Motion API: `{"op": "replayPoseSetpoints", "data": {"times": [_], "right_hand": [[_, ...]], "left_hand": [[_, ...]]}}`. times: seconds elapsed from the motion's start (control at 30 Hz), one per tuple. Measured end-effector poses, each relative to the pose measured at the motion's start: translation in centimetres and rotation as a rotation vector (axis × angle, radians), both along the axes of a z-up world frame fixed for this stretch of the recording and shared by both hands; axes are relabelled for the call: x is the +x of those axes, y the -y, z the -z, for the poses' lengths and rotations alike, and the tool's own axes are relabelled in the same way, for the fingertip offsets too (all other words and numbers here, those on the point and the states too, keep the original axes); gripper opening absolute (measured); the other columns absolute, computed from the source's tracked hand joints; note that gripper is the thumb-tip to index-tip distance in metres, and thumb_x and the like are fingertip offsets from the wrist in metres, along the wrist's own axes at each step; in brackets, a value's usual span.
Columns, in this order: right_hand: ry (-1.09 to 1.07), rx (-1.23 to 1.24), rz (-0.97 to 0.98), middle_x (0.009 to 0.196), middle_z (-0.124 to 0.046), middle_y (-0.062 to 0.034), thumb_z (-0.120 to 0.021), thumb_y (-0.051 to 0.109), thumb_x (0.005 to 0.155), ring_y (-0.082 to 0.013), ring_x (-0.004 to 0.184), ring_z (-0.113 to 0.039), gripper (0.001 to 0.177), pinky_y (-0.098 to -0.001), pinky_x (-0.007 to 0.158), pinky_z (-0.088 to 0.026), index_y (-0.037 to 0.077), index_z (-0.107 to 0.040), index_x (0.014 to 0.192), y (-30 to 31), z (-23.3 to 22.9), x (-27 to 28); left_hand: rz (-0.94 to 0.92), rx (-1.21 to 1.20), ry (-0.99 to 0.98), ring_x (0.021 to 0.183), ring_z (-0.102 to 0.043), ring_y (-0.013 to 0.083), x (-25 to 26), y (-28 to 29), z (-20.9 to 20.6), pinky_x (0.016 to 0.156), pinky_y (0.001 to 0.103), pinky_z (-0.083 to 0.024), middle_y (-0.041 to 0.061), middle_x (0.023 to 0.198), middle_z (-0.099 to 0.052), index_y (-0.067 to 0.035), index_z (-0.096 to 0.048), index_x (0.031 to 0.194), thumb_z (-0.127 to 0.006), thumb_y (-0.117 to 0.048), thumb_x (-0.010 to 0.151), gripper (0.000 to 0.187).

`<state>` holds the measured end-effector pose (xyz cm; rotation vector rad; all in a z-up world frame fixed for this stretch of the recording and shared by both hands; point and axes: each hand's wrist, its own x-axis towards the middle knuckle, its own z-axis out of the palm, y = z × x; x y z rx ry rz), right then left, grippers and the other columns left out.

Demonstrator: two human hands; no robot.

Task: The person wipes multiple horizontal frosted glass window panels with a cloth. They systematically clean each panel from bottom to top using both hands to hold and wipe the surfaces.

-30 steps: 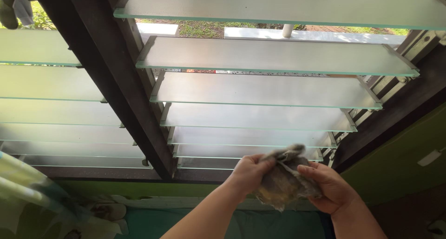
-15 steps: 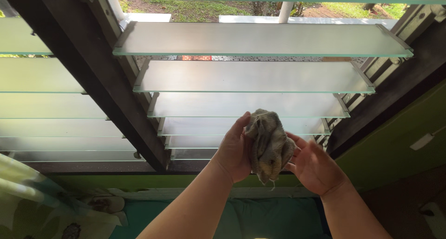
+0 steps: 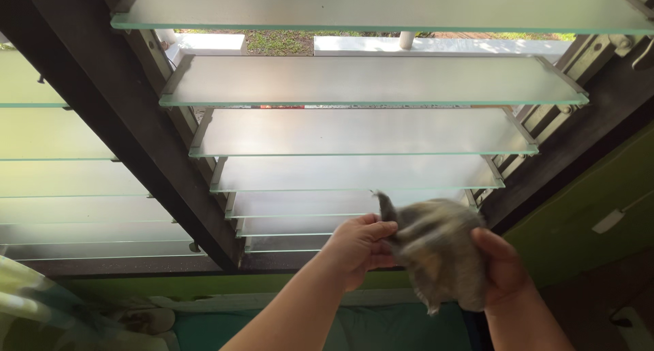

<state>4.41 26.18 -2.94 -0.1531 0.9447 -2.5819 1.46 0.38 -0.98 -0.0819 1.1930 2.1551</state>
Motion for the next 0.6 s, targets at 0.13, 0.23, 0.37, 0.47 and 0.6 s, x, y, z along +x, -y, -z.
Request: {"op": "replayPoseSetpoints", "data": {"times": [0.13,0.23,0.37,0.47,0.6], "right_hand": [[-0.055,0.242,0.477,0.120,-0.066,-0.0179,-0.066,0.023,0.097,-0.0298,0.107,-0.069,0.044,-0.0444,0.094,-0.058,-0.004,-0.060,0.131,0.0,-2.3,-1.1],[-0.259,0.733,0.945,0.128,-0.060,-0.0204,-0.076,0.026,0.087,-0.0317,0.113,-0.063,0.054,-0.0487,0.099,-0.054,-0.002,-0.057,0.129,0.7,-2.8,-2.5],[-0.554,1.838,1.046,0.142,-0.054,-0.0250,-0.072,0.044,0.086,-0.0397,0.128,-0.054,0.059,-0.0534,0.108,-0.046,-0.004,-0.068,0.121,0.7,-2.6,-5.1],[-0.696,2.328,0.836,0.147,-0.050,-0.0262,-0.067,0.067,0.086,-0.0432,0.145,-0.038,0.074,-0.0549,0.119,-0.033,-0.001,-0.072,0.117,0.1,-2.4,-8.4],[-0.709,2.421,0.488,0.146,-0.046,-0.0313,-0.057,0.090,0.076,-0.0448,0.144,-0.029,0.111,-0.0562,0.117,-0.021,-0.002,-0.055,0.137,-0.5,-2.8,-12.8]], "left_hand": [[-0.001,-0.260,-0.002,0.082,-0.070,0.0151,0.1,-0.4,0.2,0.073,0.031,-0.055,0.004,0.105,-0.075,-0.009,-0.064,0.120,-0.063,-0.024,0.094,0.030],[0.033,-0.312,-0.062,0.083,-0.070,0.0140,0.0,-0.4,-0.3,0.073,0.030,-0.055,0.003,0.106,-0.074,-0.009,-0.064,0.121,-0.064,-0.023,0.094,0.031],[0.049,-0.344,-0.162,0.083,-0.070,0.0142,0.1,-0.3,-0.8,0.072,0.030,-0.053,0.005,0.106,-0.072,-0.007,-0.064,0.122,-0.065,-0.024,0.093,0.033],[0.027,-0.405,-0.206,0.083,-0.069,0.0124,0.2,0.6,-1.1,0.073,0.030,-0.052,0.003,0.106,-0.071,-0.006,-0.064,0.122,-0.066,-0.023,0.092,0.035],[-0.064,-0.466,-0.276,0.083,-0.068,0.0118,-0.1,2.8,-1.3,0.079,0.030,-0.054,0.005,0.103,-0.070,-0.006,-0.066,0.121,-0.067,-0.025,0.091,0.036]]}}
